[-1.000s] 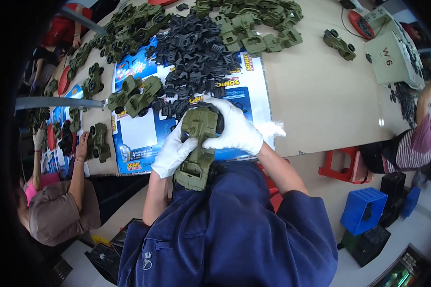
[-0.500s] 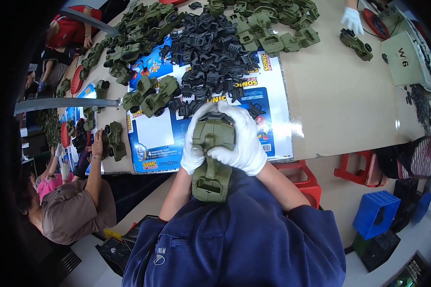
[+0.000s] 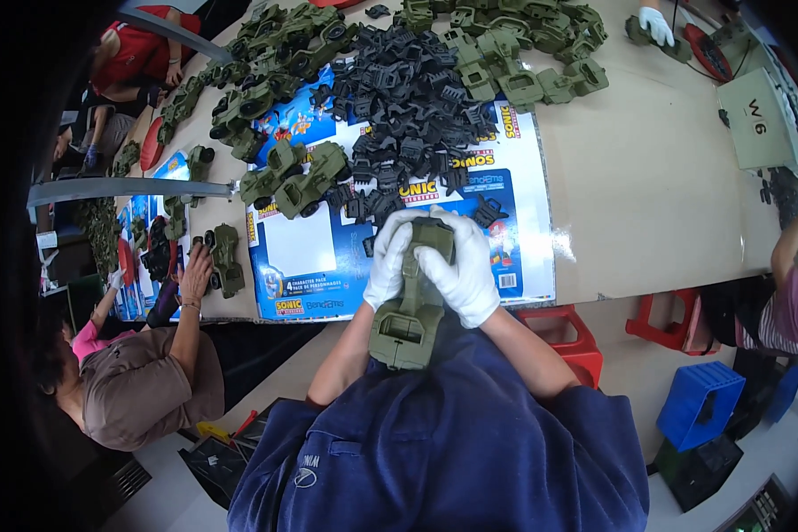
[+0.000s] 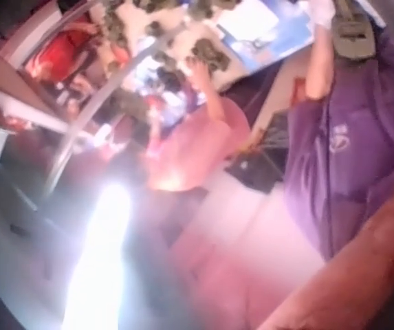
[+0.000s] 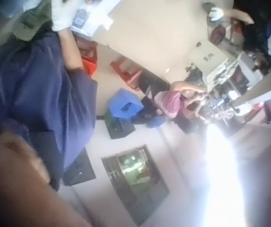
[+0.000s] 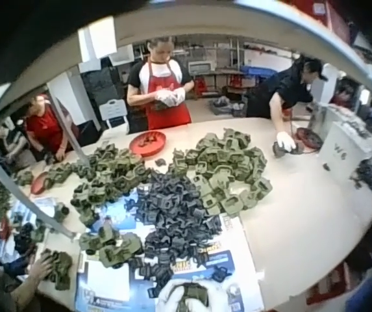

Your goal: The person assembles plastic toy car components by hand, attaching toy car parts to a toy car body at a factory workbench.

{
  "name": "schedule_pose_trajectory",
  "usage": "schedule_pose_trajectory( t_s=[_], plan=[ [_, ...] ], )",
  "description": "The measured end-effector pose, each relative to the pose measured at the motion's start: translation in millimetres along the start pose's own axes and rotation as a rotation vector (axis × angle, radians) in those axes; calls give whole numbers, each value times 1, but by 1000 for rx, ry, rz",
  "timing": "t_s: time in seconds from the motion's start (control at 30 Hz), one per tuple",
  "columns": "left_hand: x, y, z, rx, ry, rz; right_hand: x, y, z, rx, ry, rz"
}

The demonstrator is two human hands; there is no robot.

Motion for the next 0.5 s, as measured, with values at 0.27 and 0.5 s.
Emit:
schedule_pose_trajectory(
  t_s=[0.27,0.5],
  plan=[
    [28,60,7,971,118,119,-1,88,63,397,-507,278],
    [46,239,31,1784,627,252,-13,137,111,40,-661,607]
  ],
)
Point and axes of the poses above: each hand's wrist, its own x-axis towards the middle knuckle, its own y-axis out of the back of the hand, z = x × y, the point moved 1 cm from there along x, towards the middle knuckle, and after that the axes turned 15 degrees about -z, right-handed, at the moved point
